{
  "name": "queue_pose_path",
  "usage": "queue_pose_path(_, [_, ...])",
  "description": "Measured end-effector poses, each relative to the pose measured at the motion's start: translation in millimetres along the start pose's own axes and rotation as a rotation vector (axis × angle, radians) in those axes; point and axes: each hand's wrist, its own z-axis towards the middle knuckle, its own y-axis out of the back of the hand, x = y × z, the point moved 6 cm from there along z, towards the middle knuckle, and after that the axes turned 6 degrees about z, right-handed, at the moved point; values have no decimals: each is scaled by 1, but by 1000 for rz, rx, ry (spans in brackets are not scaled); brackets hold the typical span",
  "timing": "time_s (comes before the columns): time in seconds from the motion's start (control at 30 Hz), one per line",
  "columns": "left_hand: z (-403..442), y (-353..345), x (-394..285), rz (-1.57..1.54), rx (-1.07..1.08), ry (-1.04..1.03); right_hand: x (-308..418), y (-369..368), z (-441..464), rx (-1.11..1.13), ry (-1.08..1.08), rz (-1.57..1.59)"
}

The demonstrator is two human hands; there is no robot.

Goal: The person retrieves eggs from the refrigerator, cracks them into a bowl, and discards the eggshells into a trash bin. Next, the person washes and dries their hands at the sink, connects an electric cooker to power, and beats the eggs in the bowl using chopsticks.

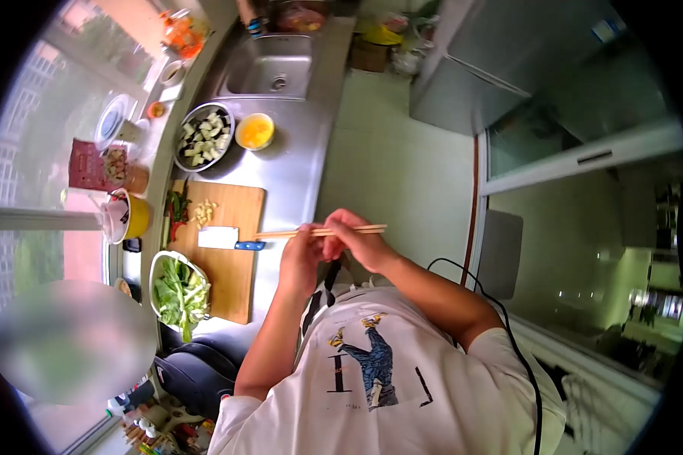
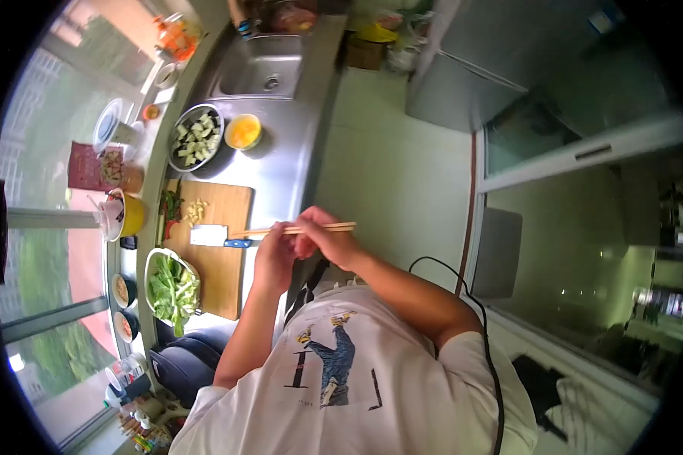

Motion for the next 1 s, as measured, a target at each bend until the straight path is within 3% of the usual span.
queue_pose_path(0.03, [10,3,-10,73,-104,24,8,3,13,8,-30,-123])
queue_pose_path(0.13, [47,11,-32,47,-63,35,34,2,57,49,-150,-277])
queue_pose_path(0.27, [98,51,-39,203,-41,6,72,18,128,-71,-4,-306])
queue_pose_path(0.43, [165,150,-37,226,-529,109,90,43,240,-161,-21,-610])
queue_pose_path(0.63, [233,203,-50,109,-749,63,69,54,353,-12,-97,-754])
queue_pose_path(0.7, [246,210,-46,54,-784,79,57,66,369,-42,-110,-797])
queue_pose_path(0.77, [265,212,-45,-2,-710,61,36,73,381,66,-288,-781])
queue_pose_path(0.93, [277,215,-44,-65,-818,65,48,72,402,71,-244,-749])
queue_pose_path(1.0, [276,216,-46,-66,-856,38,41,71,402,150,-402,-711])
